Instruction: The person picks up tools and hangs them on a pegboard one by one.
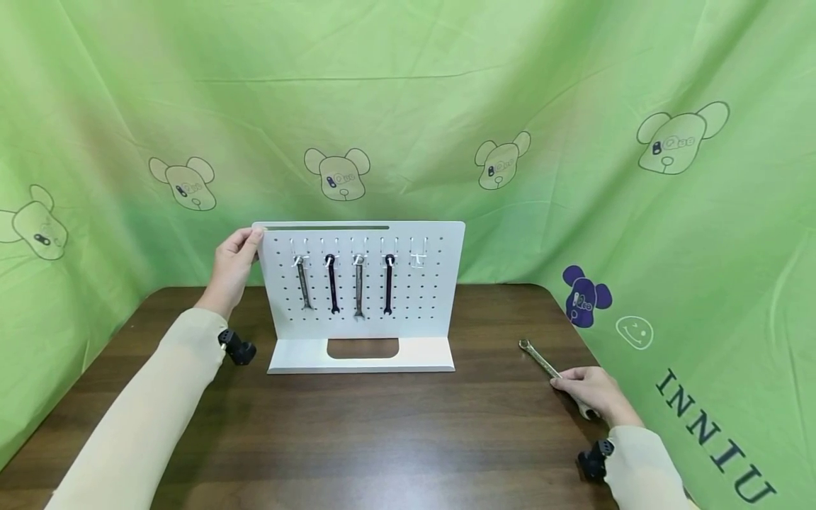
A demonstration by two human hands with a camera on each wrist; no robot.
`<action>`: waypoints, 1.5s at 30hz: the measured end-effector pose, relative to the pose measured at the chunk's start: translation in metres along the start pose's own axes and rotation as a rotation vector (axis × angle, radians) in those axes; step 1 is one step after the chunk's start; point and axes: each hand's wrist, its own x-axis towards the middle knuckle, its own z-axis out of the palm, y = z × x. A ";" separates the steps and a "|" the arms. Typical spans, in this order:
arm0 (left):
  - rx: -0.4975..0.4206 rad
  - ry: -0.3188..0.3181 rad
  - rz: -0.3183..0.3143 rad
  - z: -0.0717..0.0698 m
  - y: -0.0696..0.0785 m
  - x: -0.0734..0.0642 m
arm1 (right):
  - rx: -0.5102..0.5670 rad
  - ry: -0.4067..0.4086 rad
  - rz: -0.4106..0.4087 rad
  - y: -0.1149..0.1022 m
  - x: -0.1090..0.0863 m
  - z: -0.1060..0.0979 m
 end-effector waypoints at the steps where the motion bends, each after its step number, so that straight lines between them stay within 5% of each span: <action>1: 0.001 0.000 -0.001 0.000 0.000 0.000 | 0.008 -0.006 -0.011 0.002 0.001 -0.001; 12: 0.011 0.003 -0.001 0.001 0.001 0.000 | 0.050 -0.019 -0.063 0.032 0.019 -0.003; 23: 0.010 0.004 -0.014 0.000 -0.001 0.000 | 0.042 -0.061 -0.084 0.003 0.004 0.006; 45: -0.001 0.007 -0.010 0.001 0.002 0.000 | 0.162 -0.159 -0.102 -0.004 0.010 0.002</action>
